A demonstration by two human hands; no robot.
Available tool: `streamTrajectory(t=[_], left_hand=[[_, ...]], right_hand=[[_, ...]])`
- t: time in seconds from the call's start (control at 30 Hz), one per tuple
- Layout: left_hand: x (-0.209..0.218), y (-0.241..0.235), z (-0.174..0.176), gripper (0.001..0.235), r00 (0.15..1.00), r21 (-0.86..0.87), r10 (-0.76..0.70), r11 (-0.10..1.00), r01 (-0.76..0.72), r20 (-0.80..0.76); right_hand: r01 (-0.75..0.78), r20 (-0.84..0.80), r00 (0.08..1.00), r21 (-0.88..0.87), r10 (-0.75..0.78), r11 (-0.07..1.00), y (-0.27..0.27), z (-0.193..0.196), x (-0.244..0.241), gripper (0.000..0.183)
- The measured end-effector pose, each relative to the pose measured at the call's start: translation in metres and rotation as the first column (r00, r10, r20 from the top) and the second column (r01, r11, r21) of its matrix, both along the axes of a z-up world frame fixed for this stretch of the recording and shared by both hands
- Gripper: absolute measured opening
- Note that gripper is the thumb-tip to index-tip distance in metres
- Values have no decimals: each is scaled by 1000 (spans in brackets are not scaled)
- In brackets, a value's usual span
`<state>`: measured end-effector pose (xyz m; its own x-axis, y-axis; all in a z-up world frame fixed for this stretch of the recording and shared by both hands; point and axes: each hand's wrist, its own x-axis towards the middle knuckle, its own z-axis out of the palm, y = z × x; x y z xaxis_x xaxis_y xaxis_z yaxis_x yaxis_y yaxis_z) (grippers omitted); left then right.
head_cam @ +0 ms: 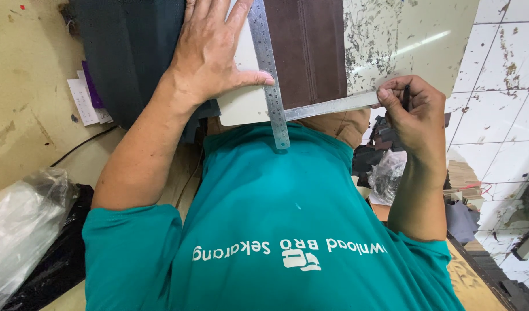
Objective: Measuring and marking leather pieces using a metal ruler and a pen
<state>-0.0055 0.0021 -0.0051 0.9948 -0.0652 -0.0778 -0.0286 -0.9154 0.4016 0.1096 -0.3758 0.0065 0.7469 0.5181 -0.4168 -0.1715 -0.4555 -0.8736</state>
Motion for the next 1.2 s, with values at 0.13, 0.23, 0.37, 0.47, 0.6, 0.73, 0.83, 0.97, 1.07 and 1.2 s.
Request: streamTrajectory(t=[0.13,0.23,0.37,0.47,0.6,0.73,0.83,0.97,1.07,1.2], left_hand=[[0,0,1,127,1000,2,2,1000,-2,6],[1,0,1,126,998,5,-4,1000,3,55],[0,0,0,126,1000,-4,-2,1000,2,26],[0,0,0,127,1000,10,-1,1000,1,23],[0,0,1,125,999,-9,6,1000,-6,34],[0,0,-1,126,1000,1,1,1000,-1,23],[0,0,-1,127,1000,-1,-7,1000,7,14],[0,0,0,127,1000,11,-5,1000,5,17],[1,0,2,127,998,17,-9,1000,8,68],[0,0,1,127,999,0,-5,1000,5,36]], right_hand=[[2,-15,1000,-1,-2,1000,1,2,1,9],[1,4,1000,3,-1,1000,-3,-5,1,8],[0,6,1000,8,0,1000,-1,-3,1,8],[-29,41,999,-1,29,1000,0,-2,1,9],[22,-13,1000,-15,-23,1000,-1,-4,1,10],[-20,23,1000,-2,20,1000,-1,-1,2,10],[-28,40,999,5,28,1000,0,0,2,9],[-2,12,1000,-11,2,1000,0,-1,1,8],[-23,42,999,-13,23,1000,-1,-3,2,9],[-11,21,1000,4,10,1000,-1,-3,1,8]])
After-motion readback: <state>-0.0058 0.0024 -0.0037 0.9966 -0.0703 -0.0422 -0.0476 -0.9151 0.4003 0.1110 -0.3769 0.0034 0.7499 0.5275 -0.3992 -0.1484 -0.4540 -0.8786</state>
